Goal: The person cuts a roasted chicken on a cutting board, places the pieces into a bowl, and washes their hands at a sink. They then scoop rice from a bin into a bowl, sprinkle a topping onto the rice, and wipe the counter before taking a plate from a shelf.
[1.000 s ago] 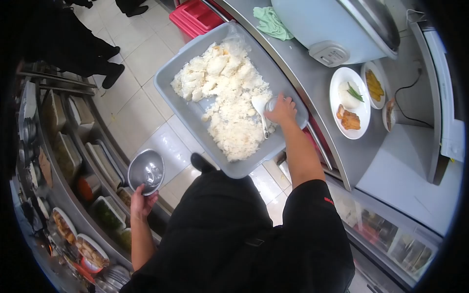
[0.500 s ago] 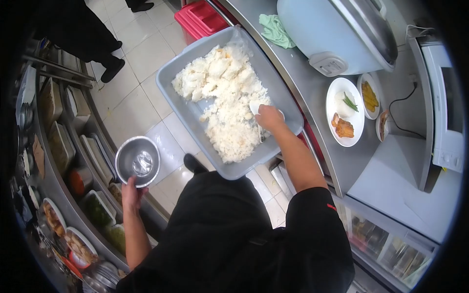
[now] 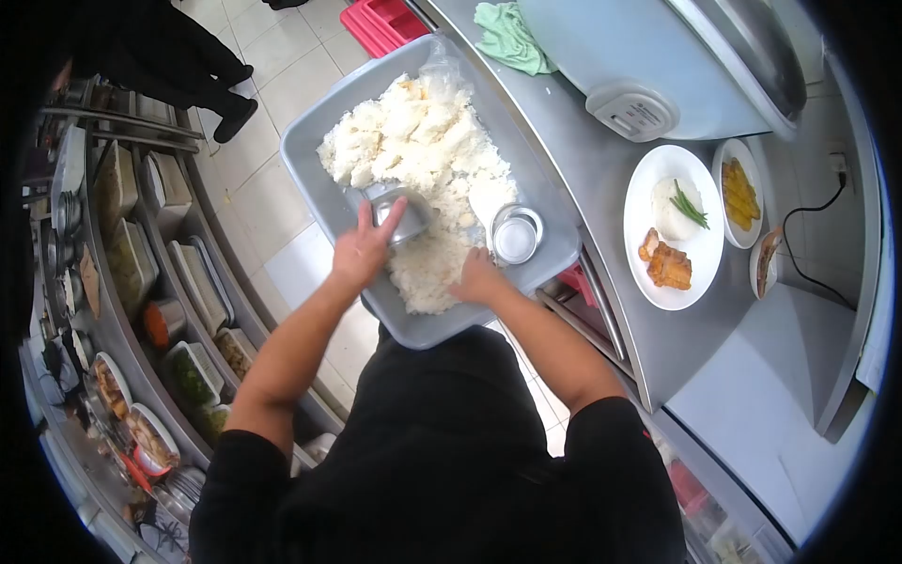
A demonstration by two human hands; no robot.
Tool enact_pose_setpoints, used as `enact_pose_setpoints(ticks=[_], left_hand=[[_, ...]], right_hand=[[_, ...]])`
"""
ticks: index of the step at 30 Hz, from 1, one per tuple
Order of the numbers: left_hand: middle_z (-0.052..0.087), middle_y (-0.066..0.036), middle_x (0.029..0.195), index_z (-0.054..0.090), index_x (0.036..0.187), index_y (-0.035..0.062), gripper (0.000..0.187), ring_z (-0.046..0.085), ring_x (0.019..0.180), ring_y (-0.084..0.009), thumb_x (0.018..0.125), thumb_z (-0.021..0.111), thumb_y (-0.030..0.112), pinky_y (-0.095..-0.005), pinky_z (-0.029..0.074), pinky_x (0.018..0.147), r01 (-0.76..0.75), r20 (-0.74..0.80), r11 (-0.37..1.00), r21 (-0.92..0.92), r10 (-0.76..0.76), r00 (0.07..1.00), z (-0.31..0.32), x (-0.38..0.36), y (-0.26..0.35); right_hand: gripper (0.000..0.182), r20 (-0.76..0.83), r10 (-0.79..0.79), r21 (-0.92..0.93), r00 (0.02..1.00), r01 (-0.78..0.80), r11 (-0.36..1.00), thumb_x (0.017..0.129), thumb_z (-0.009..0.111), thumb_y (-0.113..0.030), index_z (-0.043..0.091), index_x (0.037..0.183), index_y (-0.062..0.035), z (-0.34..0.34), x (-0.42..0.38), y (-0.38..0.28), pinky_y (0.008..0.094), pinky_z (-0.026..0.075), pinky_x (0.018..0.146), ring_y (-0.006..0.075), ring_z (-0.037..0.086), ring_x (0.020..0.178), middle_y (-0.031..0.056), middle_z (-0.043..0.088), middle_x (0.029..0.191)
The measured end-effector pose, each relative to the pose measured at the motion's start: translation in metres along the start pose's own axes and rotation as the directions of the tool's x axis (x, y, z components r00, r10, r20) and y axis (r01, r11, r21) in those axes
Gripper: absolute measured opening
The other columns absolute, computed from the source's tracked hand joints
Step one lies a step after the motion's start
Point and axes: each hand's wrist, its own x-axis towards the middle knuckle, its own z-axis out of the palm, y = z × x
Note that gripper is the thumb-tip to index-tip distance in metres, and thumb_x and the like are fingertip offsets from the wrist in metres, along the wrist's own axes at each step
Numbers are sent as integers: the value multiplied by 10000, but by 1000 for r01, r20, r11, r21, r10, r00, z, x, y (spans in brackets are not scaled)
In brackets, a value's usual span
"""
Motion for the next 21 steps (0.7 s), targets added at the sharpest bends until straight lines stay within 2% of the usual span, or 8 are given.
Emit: enact_pose_setpoints(ticks=[5,13,14,16,17,18,19,21], left_hand=[[344,-342,1371,166,1532,301,837,668,770,-436,837,520,-4,-474,561,686,220,88,964,-152,-209,974,31,-18,28],[462,-335,1274,25,1541,237,896,605,1013,-491,844,565,76,-510,502,898,454,257,784,-424,-376,890,72,-27,28],[548,-331,1196,13,1538,208,908,617,988,-484,832,567,70,-515,500,900,437,223,718,-542,-378,898,101,-31,24],[619,-339,1108,32,1536,153,912,657,949,-428,794,546,27,-511,500,906,632,521,322,-705,-370,769,46,-32,62],[544,-319,1286,80,1541,113,893,639,1019,-418,793,561,34,-488,495,927,658,560,328,-678,-349,751,46,-31,70],[347,-272,1500,116,1540,51,840,540,1215,-411,828,560,79,-454,449,1012,424,271,597,-682,-332,904,96,-35,70],[151,-218,1598,103,1537,5,799,389,1369,-380,876,534,127,-435,360,1104,355,285,755,-551,-230,931,121,-23,66],[212,-272,1562,71,1548,29,786,337,1396,-398,921,518,186,-433,279,1157,303,286,704,-642,-147,947,114,-7,67]], right_hand=[[1027,131,83,1,988,-84,996,690,805,-407,258,1325,187,-2,-1,-8,402,450,1021,451,483,1231,363,358,1364],[1209,-120,106,310,987,-64,949,543,890,-493,283,1344,179,13,14,5,381,427,1044,403,504,1246,341,420,1375],[1205,-118,78,337,990,-34,941,531,897,-498,306,1343,167,5,16,6,386,428,1041,392,516,1239,327,453,1362],[1118,-99,115,416,988,-64,907,538,901,-487,387,1331,111,6,19,17,390,439,1028,349,546,1208,278,522,1314],[1076,-84,104,449,991,-56,892,541,903,-481,427,1324,83,9,20,20,392,445,1022,328,560,1193,253,556,1289],[1048,-122,-70,589,990,130,798,553,907,-468,432,1352,18,13,20,24,414,445,1028,335,529,1236,228,534,1333],[995,-60,-96,645,994,112,756,624,884,-435,414,1387,0,18,31,28,413,424,1057,298,516,1261,195,513,1379],[847,-45,-153,504,987,154,850,745,811,-302,392,1423,-16,2,33,-5,408,391,1092,266,515,1272,175,525,1378]])
